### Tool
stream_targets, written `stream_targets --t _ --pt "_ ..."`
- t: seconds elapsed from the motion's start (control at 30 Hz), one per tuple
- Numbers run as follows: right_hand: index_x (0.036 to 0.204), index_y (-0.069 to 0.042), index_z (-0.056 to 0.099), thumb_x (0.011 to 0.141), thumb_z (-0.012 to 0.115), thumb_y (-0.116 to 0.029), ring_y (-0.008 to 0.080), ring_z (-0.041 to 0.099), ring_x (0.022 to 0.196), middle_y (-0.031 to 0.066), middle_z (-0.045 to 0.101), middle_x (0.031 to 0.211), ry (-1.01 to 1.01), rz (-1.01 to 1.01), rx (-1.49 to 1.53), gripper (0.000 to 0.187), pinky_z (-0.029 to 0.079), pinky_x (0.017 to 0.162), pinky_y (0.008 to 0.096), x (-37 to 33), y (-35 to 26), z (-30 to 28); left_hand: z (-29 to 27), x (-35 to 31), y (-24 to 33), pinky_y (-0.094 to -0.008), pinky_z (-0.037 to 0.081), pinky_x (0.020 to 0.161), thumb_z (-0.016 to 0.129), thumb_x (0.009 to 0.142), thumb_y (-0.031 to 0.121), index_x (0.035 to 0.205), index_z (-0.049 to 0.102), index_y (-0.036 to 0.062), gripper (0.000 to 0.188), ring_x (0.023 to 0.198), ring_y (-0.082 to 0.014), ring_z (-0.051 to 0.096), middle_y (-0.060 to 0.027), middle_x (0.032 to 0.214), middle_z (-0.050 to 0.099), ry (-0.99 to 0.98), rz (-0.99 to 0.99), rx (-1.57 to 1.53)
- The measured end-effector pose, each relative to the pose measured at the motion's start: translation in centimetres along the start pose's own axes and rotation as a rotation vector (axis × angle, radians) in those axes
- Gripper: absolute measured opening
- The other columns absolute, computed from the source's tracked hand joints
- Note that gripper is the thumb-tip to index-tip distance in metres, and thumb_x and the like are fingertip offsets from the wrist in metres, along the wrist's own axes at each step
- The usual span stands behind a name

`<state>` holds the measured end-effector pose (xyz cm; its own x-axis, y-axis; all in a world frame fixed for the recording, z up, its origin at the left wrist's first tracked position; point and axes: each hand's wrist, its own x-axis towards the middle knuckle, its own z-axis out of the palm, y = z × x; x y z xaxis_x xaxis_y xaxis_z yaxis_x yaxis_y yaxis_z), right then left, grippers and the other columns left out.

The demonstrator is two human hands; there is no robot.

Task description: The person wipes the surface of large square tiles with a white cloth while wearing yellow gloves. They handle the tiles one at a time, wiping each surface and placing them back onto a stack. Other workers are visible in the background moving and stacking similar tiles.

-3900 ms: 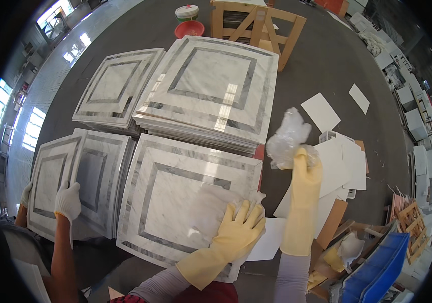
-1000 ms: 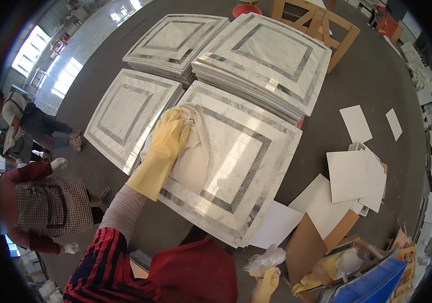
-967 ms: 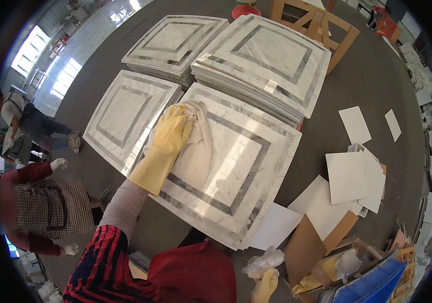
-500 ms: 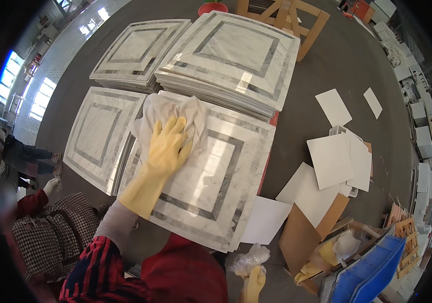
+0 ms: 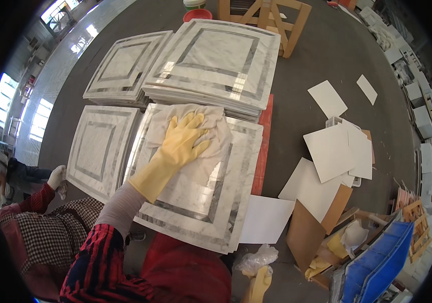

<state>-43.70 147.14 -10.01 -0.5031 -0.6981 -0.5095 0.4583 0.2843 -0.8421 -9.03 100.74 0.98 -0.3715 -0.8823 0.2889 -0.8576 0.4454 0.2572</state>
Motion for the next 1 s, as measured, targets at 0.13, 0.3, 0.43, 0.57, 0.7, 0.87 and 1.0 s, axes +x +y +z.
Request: stream_targets --t 0.13,0.3,0.43,0.57,0.7,0.87,1.0 --pt "0.128 -0.002 0.064 0.113 0.071 -0.038 0.0296 0.077 0.090 0.0151 0.075 0.111 -0.016 0.004 -0.040 0.040 0.067 0.072 0.0479 0.0 0.3 0.8 4.2 4.5 3.0 -0.0694 0.038 0.102 0.079 0.094 0.042 0.116 0.084 0.0195 0.032 0.134 -0.0350 0.055 -0.0081 0.139 0.069 0.092 -0.170 0.091" --pt "0.123 0.000 0.064 0.114 0.070 -0.038 0.0277 0.076 0.086 0.0142 0.075 0.108 -0.089 0.066 -0.069 0.039 0.065 0.068 0.0448 -0.6 -0.2 1.6 6.8 6.1 9.2 -0.0724 0.035 0.102 0.077 0.092 0.043 0.101 0.085 0.0199 0.026 0.131 -0.0396 0.054 -0.0098 0.133 0.070 0.125 -0.083 -0.008" --pt "0.119 0.003 0.064 0.116 0.067 -0.038 0.0248 0.073 0.079 0.0158 0.074 0.103 -0.118 0.064 -0.098 0.041 0.063 0.065 0.0418 0.7 0.6 1.0 6.3 4.9 12.3 -0.0742 0.033 0.109 0.074 0.094 0.042 0.100 0.086 0.0200 0.025 0.144 -0.0413 0.049 -0.0127 0.140 0.067 0.034 -0.010 -0.062" --pt "0.117 0.002 0.066 0.117 0.064 -0.036 0.0252 0.074 0.073 0.0147 0.076 0.098 -0.155 0.033 -0.142 0.038 0.066 0.066 0.0391 1.1 -1.5 2.6 3.9 -1.1 13.9 -0.0719 0.032 0.116 0.072 0.099 0.036 0.100 0.087 0.0161 0.024 0.148 -0.0394 0.047 -0.0128 0.145 0.063 -0.048 0.137 -0.181" --pt "0.117 0.004 0.065 0.117 0.064 -0.038 0.0258 0.074 0.073 0.0167 0.075 0.097 -0.198 0.002 -0.115 0.041 0.065 0.065 0.0391 2.0 -2.3 3.1 -0.5 -10.2 15.7 -0.0687 0.035 0.115 0.071 0.100 0.031 0.100 0.085 0.0087 0.027 0.144 -0.0390 0.051 -0.0134 0.143 0.063 -0.108 0.217 -0.228" --pt "0.122 0.007 0.064 0.116 0.065 -0.042 0.0276 0.075 0.083 0.0202 0.075 0.108 -0.121 0.039 -0.215 0.050 0.065 0.066 0.0404 1.7 -3.3 3.1 -4.0 -18.8 14.9 -0.0686 0.037 0.112 0.074 0.093 0.031 0.094 0.083 0.0089 0.024 0.141 -0.0351 0.056 -0.0120 0.145 0.065 -0.113 0.117 -0.184" --pt "0.126 0.007 0.064 0.116 0.066 -0.042 0.0291 0.075 0.088 0.0213 0.074 0.113 -0.202 -0.021 -0.104 0.050 0.065 0.067 0.0404 2.0 -1.8 1.8 -4.5 -15.5 10.7 -0.0704 0.034 0.110 0.075 0.096 0.038 0.096 0.084 0.0099 0.029 0.144 -0.0294 0.052 -0.0101 0.150 0.064 -0.078 -0.054 -0.109"
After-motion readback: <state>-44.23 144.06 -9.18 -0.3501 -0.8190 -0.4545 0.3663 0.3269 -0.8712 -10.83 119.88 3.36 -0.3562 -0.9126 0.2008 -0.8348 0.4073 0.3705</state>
